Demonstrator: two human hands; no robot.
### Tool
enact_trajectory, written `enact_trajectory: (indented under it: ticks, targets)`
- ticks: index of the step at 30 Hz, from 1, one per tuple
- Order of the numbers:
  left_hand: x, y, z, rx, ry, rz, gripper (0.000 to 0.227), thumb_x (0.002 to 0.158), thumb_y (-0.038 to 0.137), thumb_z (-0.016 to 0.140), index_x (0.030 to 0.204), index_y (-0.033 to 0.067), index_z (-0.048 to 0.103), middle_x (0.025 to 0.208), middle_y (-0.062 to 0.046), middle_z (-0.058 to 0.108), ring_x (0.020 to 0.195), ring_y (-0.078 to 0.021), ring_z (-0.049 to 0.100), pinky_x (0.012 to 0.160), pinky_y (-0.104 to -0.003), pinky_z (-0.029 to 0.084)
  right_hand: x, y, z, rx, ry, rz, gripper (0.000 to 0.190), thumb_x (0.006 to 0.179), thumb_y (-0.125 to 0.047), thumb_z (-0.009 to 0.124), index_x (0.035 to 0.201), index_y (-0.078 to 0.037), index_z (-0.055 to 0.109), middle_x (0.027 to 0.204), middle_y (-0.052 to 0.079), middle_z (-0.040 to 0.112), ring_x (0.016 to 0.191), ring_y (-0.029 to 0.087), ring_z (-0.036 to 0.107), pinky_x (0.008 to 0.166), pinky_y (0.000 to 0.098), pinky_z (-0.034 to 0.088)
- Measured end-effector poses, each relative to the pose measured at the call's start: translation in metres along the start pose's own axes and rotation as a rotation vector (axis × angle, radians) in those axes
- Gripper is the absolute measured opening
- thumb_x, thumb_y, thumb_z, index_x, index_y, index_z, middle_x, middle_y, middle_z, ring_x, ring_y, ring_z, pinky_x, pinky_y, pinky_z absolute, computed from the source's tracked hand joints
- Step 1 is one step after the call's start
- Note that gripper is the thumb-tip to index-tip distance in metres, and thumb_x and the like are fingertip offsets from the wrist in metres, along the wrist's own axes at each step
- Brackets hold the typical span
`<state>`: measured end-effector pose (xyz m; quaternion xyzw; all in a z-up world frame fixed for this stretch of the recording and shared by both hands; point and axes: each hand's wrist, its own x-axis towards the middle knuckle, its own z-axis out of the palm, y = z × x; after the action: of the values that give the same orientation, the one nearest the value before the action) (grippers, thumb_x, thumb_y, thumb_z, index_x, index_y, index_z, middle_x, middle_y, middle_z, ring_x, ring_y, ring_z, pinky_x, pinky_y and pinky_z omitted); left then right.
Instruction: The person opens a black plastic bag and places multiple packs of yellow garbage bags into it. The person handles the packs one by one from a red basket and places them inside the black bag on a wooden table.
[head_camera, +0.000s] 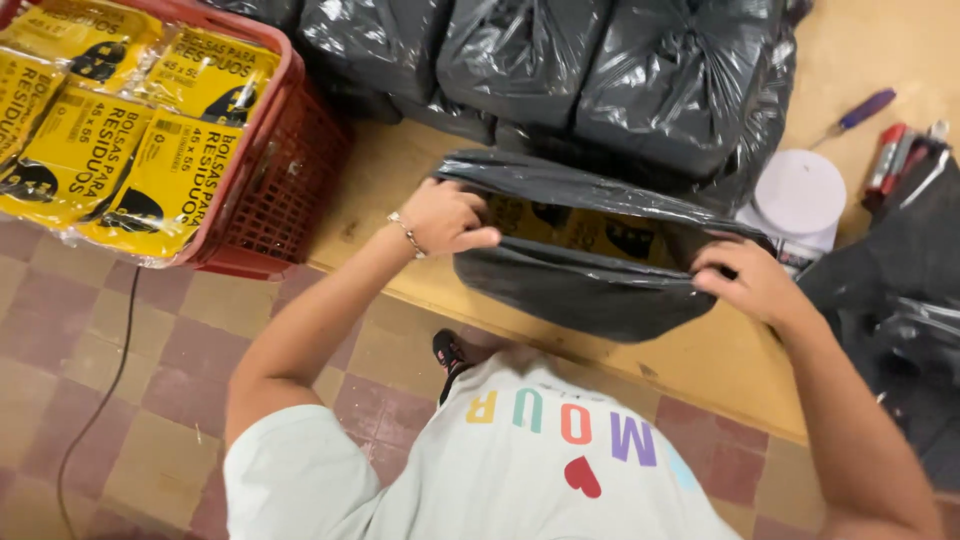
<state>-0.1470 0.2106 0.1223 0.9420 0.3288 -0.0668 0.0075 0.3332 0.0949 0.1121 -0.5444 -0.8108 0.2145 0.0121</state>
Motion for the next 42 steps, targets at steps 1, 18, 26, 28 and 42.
enact_trajectory:
  ticks: [1,18,26,28,42]
  targets:
    - [0.010,-0.003,0.019,-0.019,0.224,-0.046,0.069,0.096,0.072,0.039,0.070,0.0186,0.076,0.084,0.006,0.070,0.084,-0.0275,0.066,0.072,-0.047,0.047,0.007,-0.001,0.000,0.255,0.222,-0.001,0.035,0.098,-0.037,0.055,0.087,-0.006,0.067,0.095,0.009,0.070,0.101,0.023,0.066,0.089,0.0368,0.047]
    - [-0.168,-0.131,-0.046,-0.067,0.614,-0.049,0.041,0.070,0.049,0.080,0.093,0.0177,0.067,0.111,-0.001,0.069,0.106,-0.0265,0.064,0.089,-0.041,0.053,0.128,-0.165,0.038,-0.326,0.494,0.163,0.026,0.100,-0.037,0.073,0.118,-0.019,0.077,0.115,-0.001,0.074,0.111,0.017,0.070,0.093,0.0311,0.054]
    - [-0.353,-0.361,-0.005,0.025,-0.091,-1.149,0.033,0.098,0.009,0.054,0.129,0.0165,0.057,0.141,-0.013,0.053,0.139,-0.0403,0.040,0.098,-0.058,0.053,0.274,-0.417,0.053,0.187,0.455,-0.546,0.018,0.093,-0.025,0.069,0.105,-0.012,0.074,0.113,0.005,0.072,0.105,0.023,0.068,0.099,0.0356,0.051]
    - [-0.375,-0.397,0.019,-0.010,-0.124,-1.177,0.041,0.099,0.009,0.053,0.139,0.0195,0.048,0.153,-0.015,0.036,0.144,-0.0442,0.028,0.104,-0.064,0.046,0.290,-0.459,0.059,0.246,0.426,-0.575,0.017,0.092,-0.024,0.069,0.103,-0.012,0.074,0.111,0.005,0.072,0.103,0.022,0.068,0.096,0.0354,0.051]
    - [-0.330,-0.536,0.020,-0.011,-0.346,-1.355,0.105,0.091,0.018,0.077,0.166,0.0230,0.003,0.169,-0.016,-0.001,0.145,-0.0567,0.018,0.093,-0.068,0.056,0.337,-0.559,0.066,0.450,0.302,-0.756,0.015,0.099,-0.019,0.059,0.105,-0.016,0.073,0.113,0.002,0.070,0.101,0.019,0.069,0.090,0.0320,0.054]
